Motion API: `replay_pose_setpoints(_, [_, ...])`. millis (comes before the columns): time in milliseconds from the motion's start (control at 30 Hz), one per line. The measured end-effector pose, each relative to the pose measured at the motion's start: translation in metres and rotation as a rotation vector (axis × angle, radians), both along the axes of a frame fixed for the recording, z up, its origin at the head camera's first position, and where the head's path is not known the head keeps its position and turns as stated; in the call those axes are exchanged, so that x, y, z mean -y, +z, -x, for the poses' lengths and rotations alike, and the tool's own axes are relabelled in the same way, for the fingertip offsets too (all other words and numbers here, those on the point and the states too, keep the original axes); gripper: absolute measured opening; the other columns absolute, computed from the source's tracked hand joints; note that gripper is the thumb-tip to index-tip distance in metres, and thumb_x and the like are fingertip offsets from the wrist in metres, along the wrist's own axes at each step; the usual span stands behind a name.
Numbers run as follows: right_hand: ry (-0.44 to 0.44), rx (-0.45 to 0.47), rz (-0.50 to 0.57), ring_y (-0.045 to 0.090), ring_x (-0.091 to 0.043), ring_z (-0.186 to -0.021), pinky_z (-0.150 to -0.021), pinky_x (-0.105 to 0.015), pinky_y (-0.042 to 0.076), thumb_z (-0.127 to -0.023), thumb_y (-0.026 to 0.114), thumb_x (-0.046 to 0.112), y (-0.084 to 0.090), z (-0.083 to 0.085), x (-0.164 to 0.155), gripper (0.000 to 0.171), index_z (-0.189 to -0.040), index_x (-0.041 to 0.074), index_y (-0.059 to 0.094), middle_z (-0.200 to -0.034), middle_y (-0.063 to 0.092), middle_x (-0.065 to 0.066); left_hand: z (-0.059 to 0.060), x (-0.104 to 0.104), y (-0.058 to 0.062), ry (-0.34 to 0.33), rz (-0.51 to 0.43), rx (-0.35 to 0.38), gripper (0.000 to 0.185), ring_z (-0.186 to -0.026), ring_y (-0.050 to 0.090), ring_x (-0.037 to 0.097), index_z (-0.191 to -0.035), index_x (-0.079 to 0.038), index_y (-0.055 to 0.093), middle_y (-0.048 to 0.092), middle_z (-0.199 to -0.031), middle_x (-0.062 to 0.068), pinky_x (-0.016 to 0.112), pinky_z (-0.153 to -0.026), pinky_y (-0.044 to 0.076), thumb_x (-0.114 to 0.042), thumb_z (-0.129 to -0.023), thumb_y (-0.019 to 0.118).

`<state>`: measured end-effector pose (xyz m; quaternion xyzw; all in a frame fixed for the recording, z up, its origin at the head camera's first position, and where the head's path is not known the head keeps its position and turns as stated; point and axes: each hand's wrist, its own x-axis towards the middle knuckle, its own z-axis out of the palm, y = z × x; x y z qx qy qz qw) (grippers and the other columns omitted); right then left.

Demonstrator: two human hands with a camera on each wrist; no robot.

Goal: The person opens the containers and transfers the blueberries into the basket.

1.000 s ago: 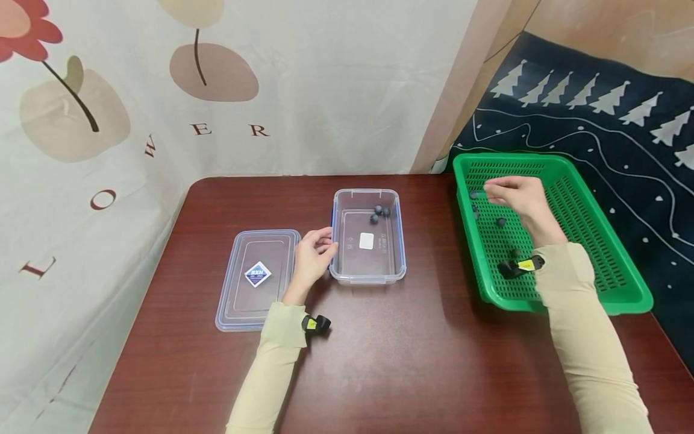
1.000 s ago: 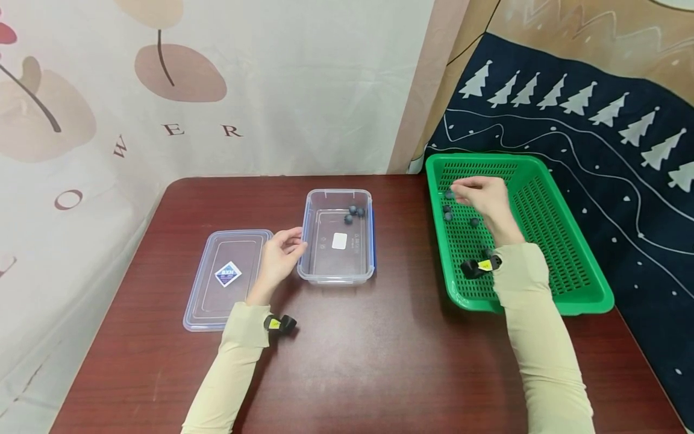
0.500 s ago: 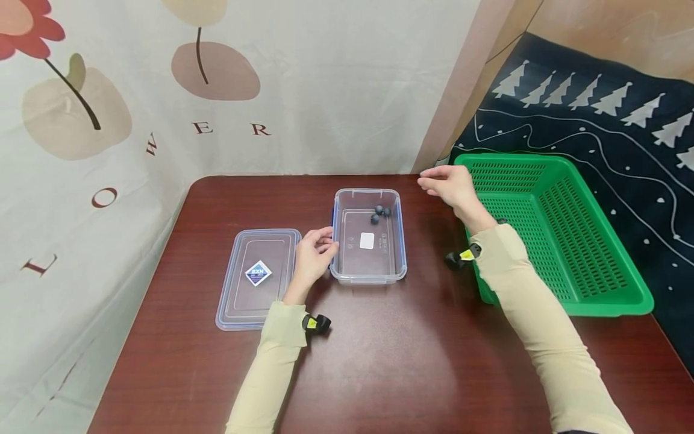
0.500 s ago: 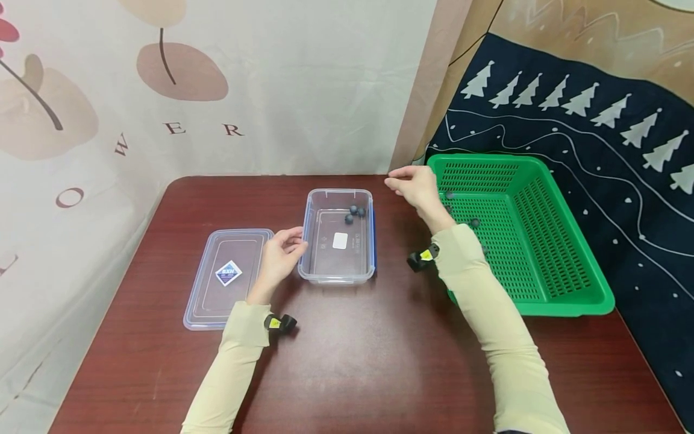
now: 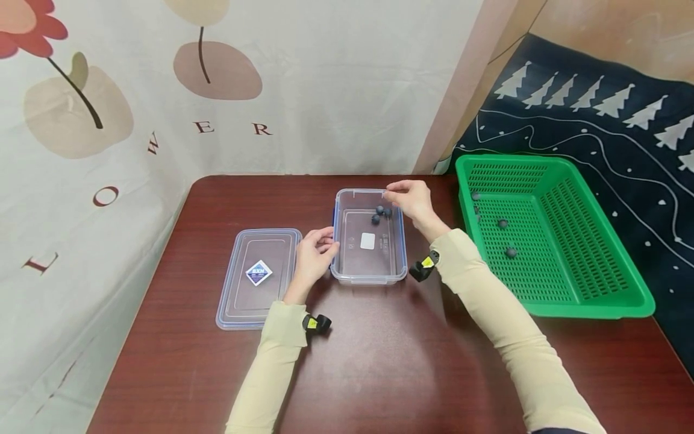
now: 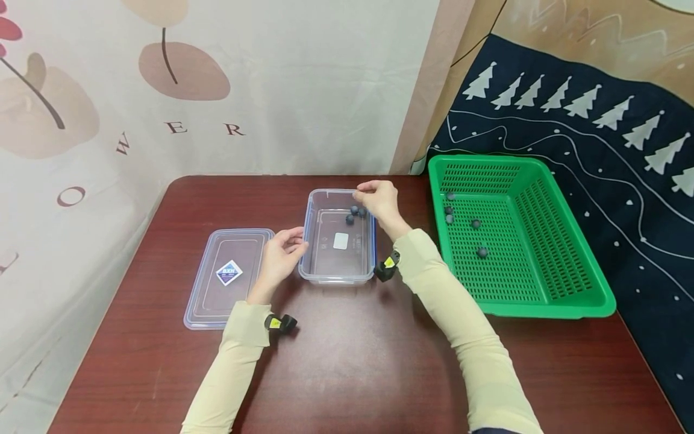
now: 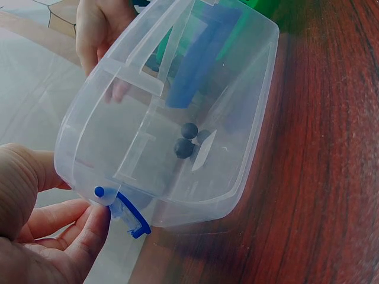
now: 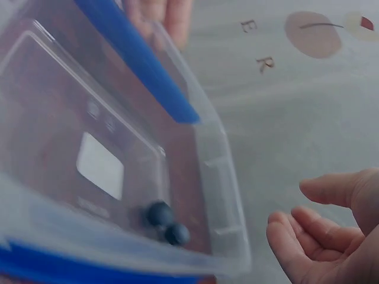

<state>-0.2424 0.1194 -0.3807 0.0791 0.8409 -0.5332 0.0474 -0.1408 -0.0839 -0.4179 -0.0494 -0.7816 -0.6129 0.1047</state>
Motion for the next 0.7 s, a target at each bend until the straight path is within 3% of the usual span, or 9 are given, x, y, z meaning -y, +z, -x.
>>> replay_pose_setpoints(267, [0.028, -0.050, -0.084, 0.057, -0.026, -0.112, -0.097, -0.035, 0.049, -0.090, 0.060, 0.016, -0.021, -0.012, 0.025, 0.040, -0.125, -0.004, 0.056, -0.119, 0.062, -0.018, 0.001, 0.000, -0.001, 0.004, 0.010, 0.000, 0.031, -0.090, 0.058, 0.049, -0.108, 0.024, 0.055, 0.055, -0.100, 0.037, 0.048, -0.085, 0.055, 0.018, -0.077, 0.059])
replay_pose_setpoints(467, [0.071, -0.019, -0.166, 0.033, -0.030, -0.133, -0.114, -0.035, 0.029, -0.095, 0.047, 0.016, -0.035, -0.018, 0.036, 0.052, -0.139, -0.009, 0.035, -0.142, 0.039, -0.022, 0.001, 0.000, -0.001, 0.004, 0.006, -0.008, 0.031, -0.089, 0.058, 0.048, -0.107, 0.025, 0.055, 0.055, -0.099, 0.037, 0.048, -0.084, 0.055, 0.018, -0.077, 0.059])
replay_pose_setpoints(700, [0.101, 0.052, -0.210, 0.014, -0.035, -0.140, -0.120, -0.036, 0.011, -0.094, 0.046, 0.019, -0.042, -0.018, 0.042, 0.065, -0.143, -0.013, 0.016, -0.150, 0.017, -0.027, 0.000, -0.001, 0.001, 0.006, 0.017, -0.003, 0.031, -0.088, 0.059, 0.046, -0.107, 0.024, 0.055, 0.055, -0.098, 0.036, 0.045, -0.083, 0.056, 0.018, -0.077, 0.061])
